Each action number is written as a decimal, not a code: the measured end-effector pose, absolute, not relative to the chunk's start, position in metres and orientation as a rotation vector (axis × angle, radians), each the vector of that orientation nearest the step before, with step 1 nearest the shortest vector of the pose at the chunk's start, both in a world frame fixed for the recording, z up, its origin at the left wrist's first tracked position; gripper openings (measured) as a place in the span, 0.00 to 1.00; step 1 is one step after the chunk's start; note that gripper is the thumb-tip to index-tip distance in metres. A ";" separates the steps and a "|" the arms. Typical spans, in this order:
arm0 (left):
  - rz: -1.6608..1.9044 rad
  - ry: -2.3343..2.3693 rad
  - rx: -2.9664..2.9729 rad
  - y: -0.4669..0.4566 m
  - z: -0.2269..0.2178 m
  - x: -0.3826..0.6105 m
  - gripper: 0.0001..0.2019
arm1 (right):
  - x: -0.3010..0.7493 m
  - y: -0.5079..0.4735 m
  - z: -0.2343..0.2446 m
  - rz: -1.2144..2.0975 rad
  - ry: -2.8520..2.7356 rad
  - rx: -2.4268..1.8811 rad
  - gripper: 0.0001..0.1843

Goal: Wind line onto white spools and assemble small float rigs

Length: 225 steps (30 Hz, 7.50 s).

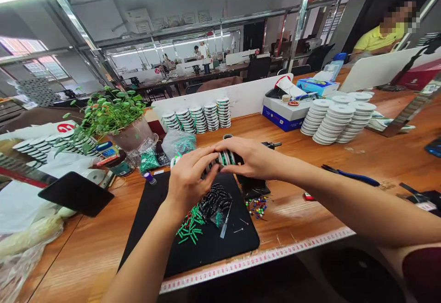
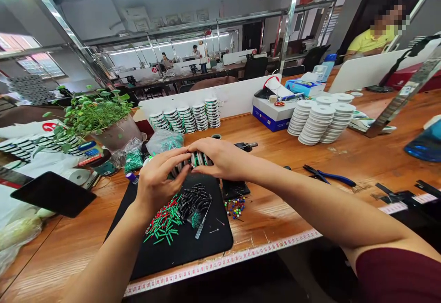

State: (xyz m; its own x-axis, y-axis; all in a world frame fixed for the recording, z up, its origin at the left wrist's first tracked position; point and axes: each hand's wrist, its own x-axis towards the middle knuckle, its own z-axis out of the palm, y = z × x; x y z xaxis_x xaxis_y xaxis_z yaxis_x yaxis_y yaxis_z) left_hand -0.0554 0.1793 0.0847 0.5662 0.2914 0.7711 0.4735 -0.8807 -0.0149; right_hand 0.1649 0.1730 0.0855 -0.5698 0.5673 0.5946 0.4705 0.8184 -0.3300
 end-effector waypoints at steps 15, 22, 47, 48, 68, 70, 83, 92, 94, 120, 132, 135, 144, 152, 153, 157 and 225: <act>-1.336 -1.425 -2.778 0.187 0.113 -0.049 0.10 | 0.154 0.148 0.061 -0.496 -2.133 -0.657 0.05; -1.265 -1.312 -2.880 0.197 0.119 -0.050 0.10 | 0.145 0.158 0.053 -0.851 -2.118 -0.539 0.10; -1.081 -0.854 -3.350 0.229 0.141 -0.058 0.07 | 0.196 0.062 -0.022 0.003 -1.973 -1.300 0.09; -1.055 -0.867 -3.395 0.233 0.142 -0.057 0.08 | 0.205 0.059 -0.025 0.078 -1.903 -1.403 0.08; -1.044 -0.896 -3.431 0.238 0.143 -0.058 0.06 | 0.214 0.065 -0.022 0.477 -1.820 -1.519 0.08; -1.038 -0.905 -3.426 0.239 0.142 -0.059 0.07 | 0.222 0.060 -0.005 0.621 -1.691 -1.508 0.09; -0.964 -1.044 -3.502 0.236 0.142 -0.066 0.09 | 0.193 0.115 0.109 0.998 -1.702 -1.068 0.11; -0.956 -1.038 -3.481 0.226 0.150 -0.064 0.23 | 0.156 0.178 0.108 0.858 -1.930 -0.941 0.11; -0.967 -1.025 -3.478 0.226 0.149 -0.064 0.24 | 0.154 0.181 0.106 0.892 -1.937 -0.929 0.12; -0.949 -1.064 -3.656 0.227 0.146 -0.065 0.24 | 0.153 0.183 0.136 0.652 -2.383 -1.046 0.07; -0.846 -1.086 -3.535 0.235 0.149 -0.062 0.25 | 0.151 0.177 0.138 0.315 -2.498 -0.929 0.05; -0.805 -1.094 -3.533 0.240 0.150 -0.062 0.24 | 0.150 0.173 0.140 0.224 -2.500 -0.979 0.04; -0.724 -1.077 -3.528 0.244 0.152 -0.064 0.22 | 0.154 0.177 0.153 0.309 -2.571 -0.957 0.04; -0.774 -1.135 -3.505 0.243 0.152 -0.064 0.23 | 0.150 0.193 0.165 0.686 -2.529 -1.007 0.03; -0.771 -1.138 -3.504 0.243 0.152 -0.065 0.23 | 0.149 0.195 0.165 0.729 -2.518 -1.033 0.03; -0.757 -1.149 -3.521 0.239 0.152 -0.068 0.24 | 0.144 0.204 0.162 0.823 -2.495 -1.120 0.04; -1.338 -1.863 -2.694 0.160 0.085 -0.137 0.13 | 0.143 0.149 0.080 -0.314 -2.355 -1.140 0.39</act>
State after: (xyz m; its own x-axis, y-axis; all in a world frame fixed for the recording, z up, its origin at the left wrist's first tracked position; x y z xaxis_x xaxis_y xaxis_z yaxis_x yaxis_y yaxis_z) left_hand -0.1369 0.1604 0.0853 0.1919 0.9168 0.3502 0.6249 -0.3893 0.6767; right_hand 0.1435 0.1487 0.0801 -0.5235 0.6671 0.5300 0.7826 0.6224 -0.0106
